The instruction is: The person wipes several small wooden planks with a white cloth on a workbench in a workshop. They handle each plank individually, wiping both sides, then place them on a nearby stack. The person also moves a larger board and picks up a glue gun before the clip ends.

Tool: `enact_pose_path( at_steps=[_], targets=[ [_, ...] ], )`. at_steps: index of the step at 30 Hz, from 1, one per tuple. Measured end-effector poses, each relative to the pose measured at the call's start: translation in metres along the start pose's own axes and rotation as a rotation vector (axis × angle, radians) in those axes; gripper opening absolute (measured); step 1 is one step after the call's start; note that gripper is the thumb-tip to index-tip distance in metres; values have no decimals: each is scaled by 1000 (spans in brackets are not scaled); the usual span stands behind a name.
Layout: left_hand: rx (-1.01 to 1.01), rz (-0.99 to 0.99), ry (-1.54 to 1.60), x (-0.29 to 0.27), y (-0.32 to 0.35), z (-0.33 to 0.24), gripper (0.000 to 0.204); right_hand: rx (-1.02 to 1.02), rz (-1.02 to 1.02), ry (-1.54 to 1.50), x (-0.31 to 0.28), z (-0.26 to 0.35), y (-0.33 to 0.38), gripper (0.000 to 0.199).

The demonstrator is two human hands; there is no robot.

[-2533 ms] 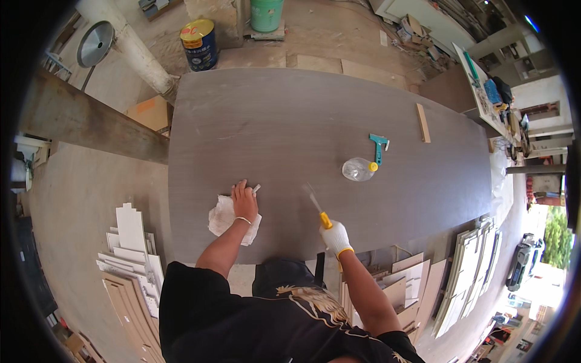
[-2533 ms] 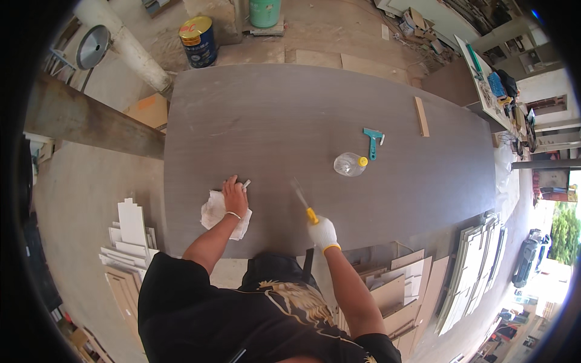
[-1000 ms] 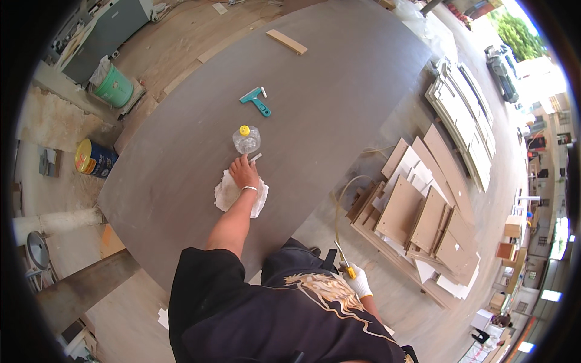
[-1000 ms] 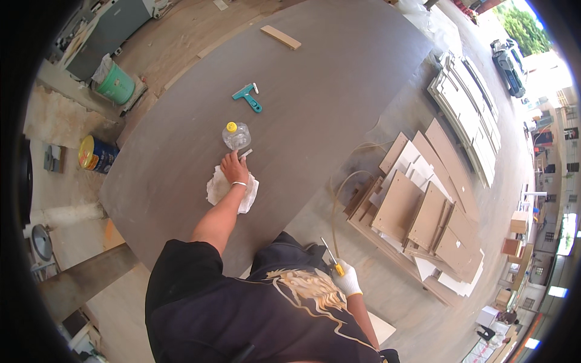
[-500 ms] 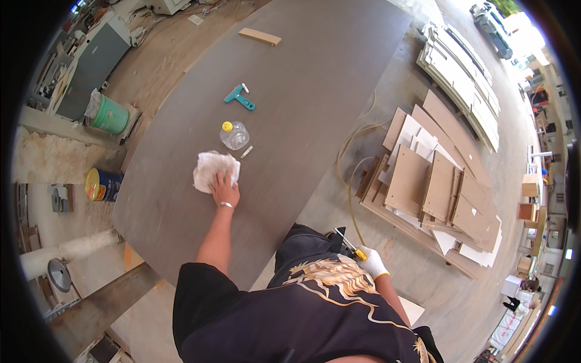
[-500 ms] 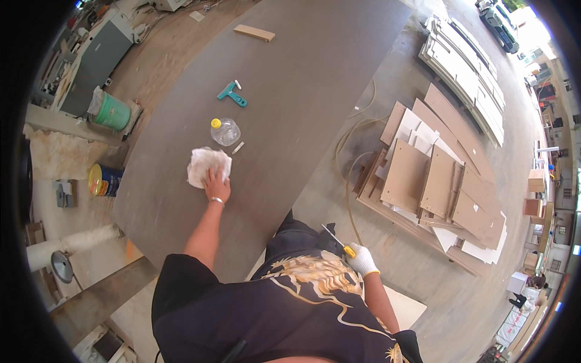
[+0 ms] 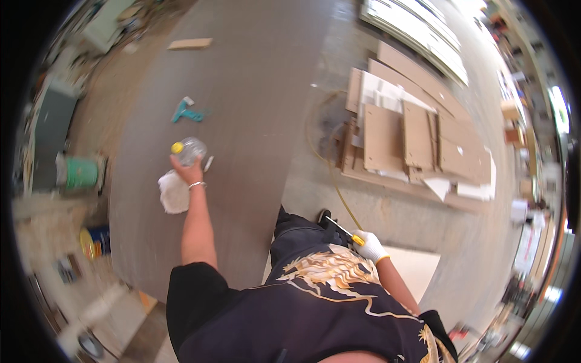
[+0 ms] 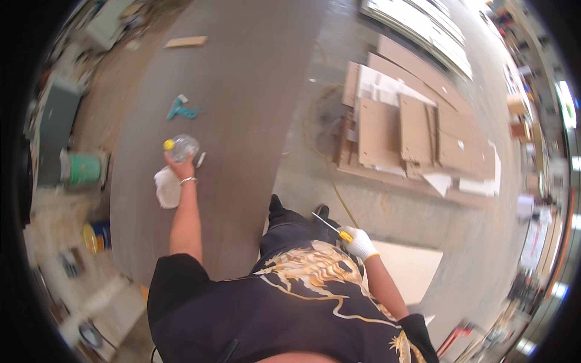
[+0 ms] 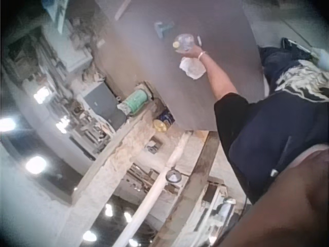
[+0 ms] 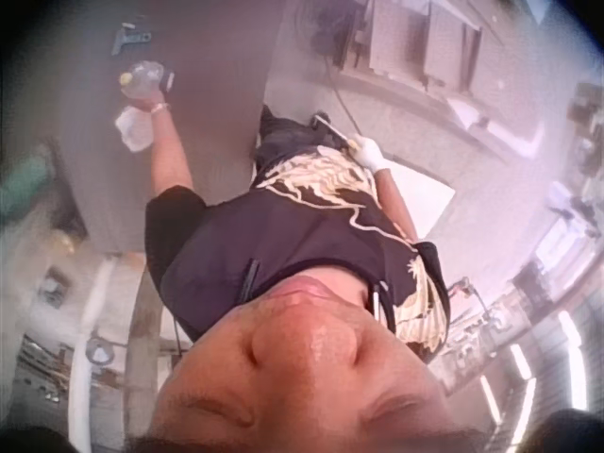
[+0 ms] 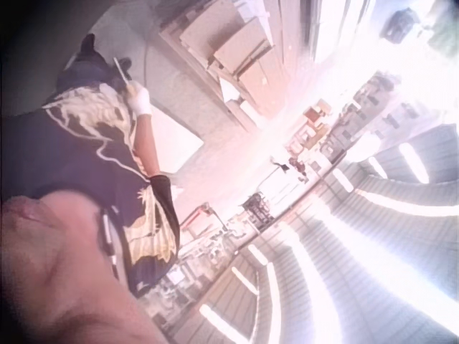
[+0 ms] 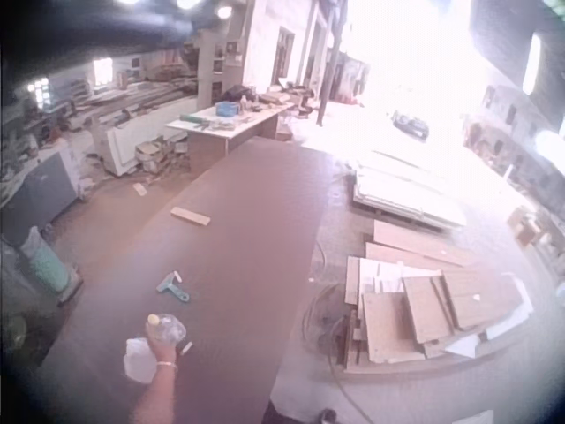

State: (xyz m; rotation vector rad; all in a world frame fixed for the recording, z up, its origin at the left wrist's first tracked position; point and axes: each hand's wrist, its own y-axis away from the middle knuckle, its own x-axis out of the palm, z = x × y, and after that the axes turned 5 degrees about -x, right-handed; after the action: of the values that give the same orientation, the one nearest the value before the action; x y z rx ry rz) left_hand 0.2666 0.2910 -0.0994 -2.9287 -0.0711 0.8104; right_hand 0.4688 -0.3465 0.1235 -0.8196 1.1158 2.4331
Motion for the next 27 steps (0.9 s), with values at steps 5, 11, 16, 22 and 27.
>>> enact_pose_path(
  at_steps=[5, 11, 16, 22, 27],
  targets=[
    [7, 136, -118, 7, -56, 32, 83, 22, -5, -84, 7, 14, 5, 33],
    [-112, -45, -339, 6, -80, 12, 88, 58, -23, -162, 19, 37, -18, 29],
    [-165, 25, -273, -6, -82, -23, 98, 59, -109, -188, 22, 43, -34, 33],
    [-516, -110, -551, 0, -29, -25, 97, -20, -156, -191, 22, 36, -48, 37],
    [296, 324, -584, -5, 65, -27, 40, -8, -112, -178, 17, 41, -55, 36]
  ],
)
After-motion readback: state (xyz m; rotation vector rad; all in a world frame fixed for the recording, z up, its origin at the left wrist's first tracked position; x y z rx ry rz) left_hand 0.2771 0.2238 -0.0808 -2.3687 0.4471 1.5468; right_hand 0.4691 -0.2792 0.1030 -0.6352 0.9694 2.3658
